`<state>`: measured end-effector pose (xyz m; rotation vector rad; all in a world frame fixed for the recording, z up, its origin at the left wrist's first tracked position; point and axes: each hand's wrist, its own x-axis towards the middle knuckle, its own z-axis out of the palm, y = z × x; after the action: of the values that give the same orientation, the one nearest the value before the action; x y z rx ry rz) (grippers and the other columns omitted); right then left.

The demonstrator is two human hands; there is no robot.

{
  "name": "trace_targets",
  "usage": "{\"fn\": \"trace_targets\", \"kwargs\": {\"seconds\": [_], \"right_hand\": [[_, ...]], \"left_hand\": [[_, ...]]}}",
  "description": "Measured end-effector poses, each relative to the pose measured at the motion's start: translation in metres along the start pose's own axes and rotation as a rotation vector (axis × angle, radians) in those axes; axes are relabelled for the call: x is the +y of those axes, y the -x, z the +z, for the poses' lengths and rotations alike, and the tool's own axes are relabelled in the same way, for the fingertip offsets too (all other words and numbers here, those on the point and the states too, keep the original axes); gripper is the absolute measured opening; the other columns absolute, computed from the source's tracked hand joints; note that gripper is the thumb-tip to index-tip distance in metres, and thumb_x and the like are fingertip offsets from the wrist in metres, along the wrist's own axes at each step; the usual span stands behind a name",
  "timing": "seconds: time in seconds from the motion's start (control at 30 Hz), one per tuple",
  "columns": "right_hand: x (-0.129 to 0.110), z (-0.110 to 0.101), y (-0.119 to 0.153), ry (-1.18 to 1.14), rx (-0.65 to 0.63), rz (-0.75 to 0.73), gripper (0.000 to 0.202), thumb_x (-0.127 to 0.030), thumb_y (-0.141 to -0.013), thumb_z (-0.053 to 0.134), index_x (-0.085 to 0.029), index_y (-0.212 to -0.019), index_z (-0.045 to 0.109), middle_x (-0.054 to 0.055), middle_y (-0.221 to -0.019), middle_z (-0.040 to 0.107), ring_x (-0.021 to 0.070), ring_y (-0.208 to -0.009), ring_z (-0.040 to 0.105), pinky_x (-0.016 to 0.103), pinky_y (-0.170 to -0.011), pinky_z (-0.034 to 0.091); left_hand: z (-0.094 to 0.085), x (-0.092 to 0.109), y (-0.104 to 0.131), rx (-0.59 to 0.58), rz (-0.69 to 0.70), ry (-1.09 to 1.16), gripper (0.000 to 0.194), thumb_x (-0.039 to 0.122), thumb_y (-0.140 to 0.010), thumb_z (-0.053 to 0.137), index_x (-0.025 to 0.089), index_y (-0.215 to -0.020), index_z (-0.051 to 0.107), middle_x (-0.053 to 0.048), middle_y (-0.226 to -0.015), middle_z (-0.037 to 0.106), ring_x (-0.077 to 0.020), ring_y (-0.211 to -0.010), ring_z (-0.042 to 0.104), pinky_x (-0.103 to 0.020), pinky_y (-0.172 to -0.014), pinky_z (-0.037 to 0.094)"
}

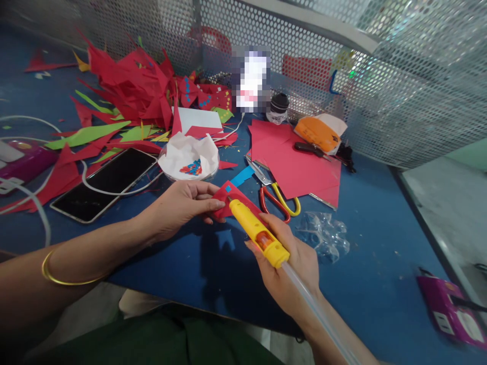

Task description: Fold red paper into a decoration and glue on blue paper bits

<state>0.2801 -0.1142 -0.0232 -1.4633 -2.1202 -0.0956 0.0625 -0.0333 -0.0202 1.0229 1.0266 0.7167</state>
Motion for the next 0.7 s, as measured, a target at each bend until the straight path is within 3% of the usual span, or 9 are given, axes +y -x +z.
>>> {"fn": "trace_targets", "kwargs": {"seconds": [0.7], "right_hand": [[0.0008, 0.0008, 0.0021, -0.008, 0.006, 0.019, 0.031, -0.039, -0.094, 0.056, -0.022, -0.121, 0.057, 0.008, -0.105, 0.076, 0.0193, -0.074, 0.075, 0.026, -0.057, 0.056]], "left_hand": [[0.0001, -0.0007, 0.0002, 0.003, 0.013, 0.012, 0.007, 0.019, -0.081, 0.072, 0.014, -0.086, 0.071, -0.002, -0.068, 0.073, -0.0137, -0.065, 0.071, -0.019, -0.055, 0.048]]}}
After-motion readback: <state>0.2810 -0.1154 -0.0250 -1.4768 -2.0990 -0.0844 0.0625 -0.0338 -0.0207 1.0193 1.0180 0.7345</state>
